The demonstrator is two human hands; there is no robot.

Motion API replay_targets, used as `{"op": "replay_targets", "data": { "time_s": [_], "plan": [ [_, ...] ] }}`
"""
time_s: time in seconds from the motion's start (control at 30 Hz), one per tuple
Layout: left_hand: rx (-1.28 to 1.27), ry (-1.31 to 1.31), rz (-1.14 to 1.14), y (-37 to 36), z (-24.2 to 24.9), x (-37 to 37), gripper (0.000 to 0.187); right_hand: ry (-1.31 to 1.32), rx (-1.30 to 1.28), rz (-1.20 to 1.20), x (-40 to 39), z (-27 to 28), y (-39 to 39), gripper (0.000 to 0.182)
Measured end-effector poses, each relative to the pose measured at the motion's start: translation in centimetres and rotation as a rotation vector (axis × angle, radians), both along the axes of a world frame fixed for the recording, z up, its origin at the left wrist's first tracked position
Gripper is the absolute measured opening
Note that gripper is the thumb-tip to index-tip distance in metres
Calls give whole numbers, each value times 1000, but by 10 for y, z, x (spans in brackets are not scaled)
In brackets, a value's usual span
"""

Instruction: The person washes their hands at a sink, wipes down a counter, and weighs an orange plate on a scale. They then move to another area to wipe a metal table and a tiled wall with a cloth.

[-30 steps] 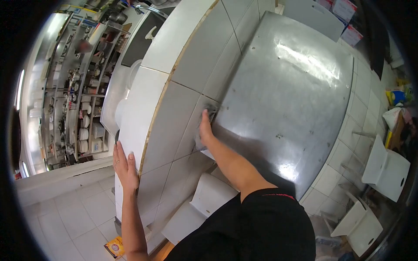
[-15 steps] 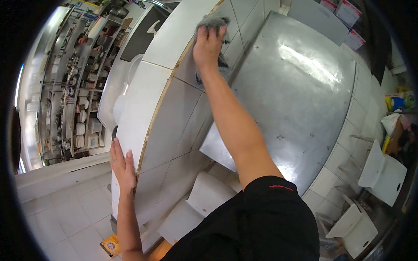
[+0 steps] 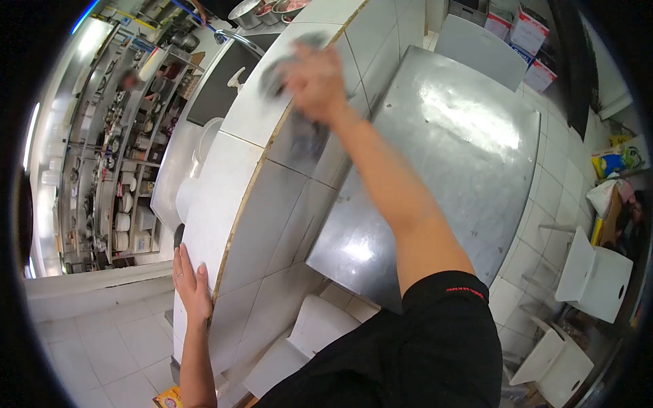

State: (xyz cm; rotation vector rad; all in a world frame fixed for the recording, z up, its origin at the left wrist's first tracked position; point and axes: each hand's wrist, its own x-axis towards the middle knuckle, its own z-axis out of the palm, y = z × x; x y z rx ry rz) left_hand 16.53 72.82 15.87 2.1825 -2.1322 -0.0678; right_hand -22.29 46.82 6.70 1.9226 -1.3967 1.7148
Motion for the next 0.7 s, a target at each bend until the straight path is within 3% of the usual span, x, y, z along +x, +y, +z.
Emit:
{"op": "replay_targets", "data": {
  "time_s": [0.1, 0.13, 0.2, 0.27, 0.3, 0.33, 0.37, 0.4, 0.43, 0.47, 0.53, 0.6, 0.7],
  "plan": [
    [-1, -1, -18, -1, 1, -1, 67, -361, -92, -148, -30, -6, -42, 35],
    [-6, 7, -15, -1, 1, -1, 67, -360, -94, -155, -26, -13, -43, 35],
    [-12, 20, -19, 0, -1, -2, 66, -827, -20, -186, -12, -31, -45, 44],
    [-16, 12, -4, 0, -1, -1, 66, -968, 698, -143, -5, -72, -18, 48],
    [-23, 13, -22, -1, -1, -1, 66, -1004, 771, -150, 16, -98, 4, 49],
    [-24, 9, -12, -1, -2, -1, 65, -839, 759, -186, 47, -177, -1, 53],
    [-23, 8, 3, 0, -3, -2, 65, -500, 1020, -124, 75, -203, 31, 67],
    [-27, 12, -7, 0, -4, -2, 65, -1248, 1086, 18, 125, -215, 65, 85],
    [-26, 21, -10, 1, -4, 0, 65, -1302, 1247, 284, 141, -191, 122, 99],
    [-29, 29, -12, 0, -3, 0, 65, -1349, 1347, 340, 185, -203, 148, 102],
    [-31, 54, -21, 1, -3, 0, 65, -1634, 1566, 659, 196, -101, 223, 94],
    [-26, 71, -39, 1, -4, 3, 65, -1622, 1190, 783, 220, -67, 244, 94],
    [-42, 67, -67, 1, -9, 10, 65, -1131, 962, 613, 205, -21, 214, 84]
  ]
}}
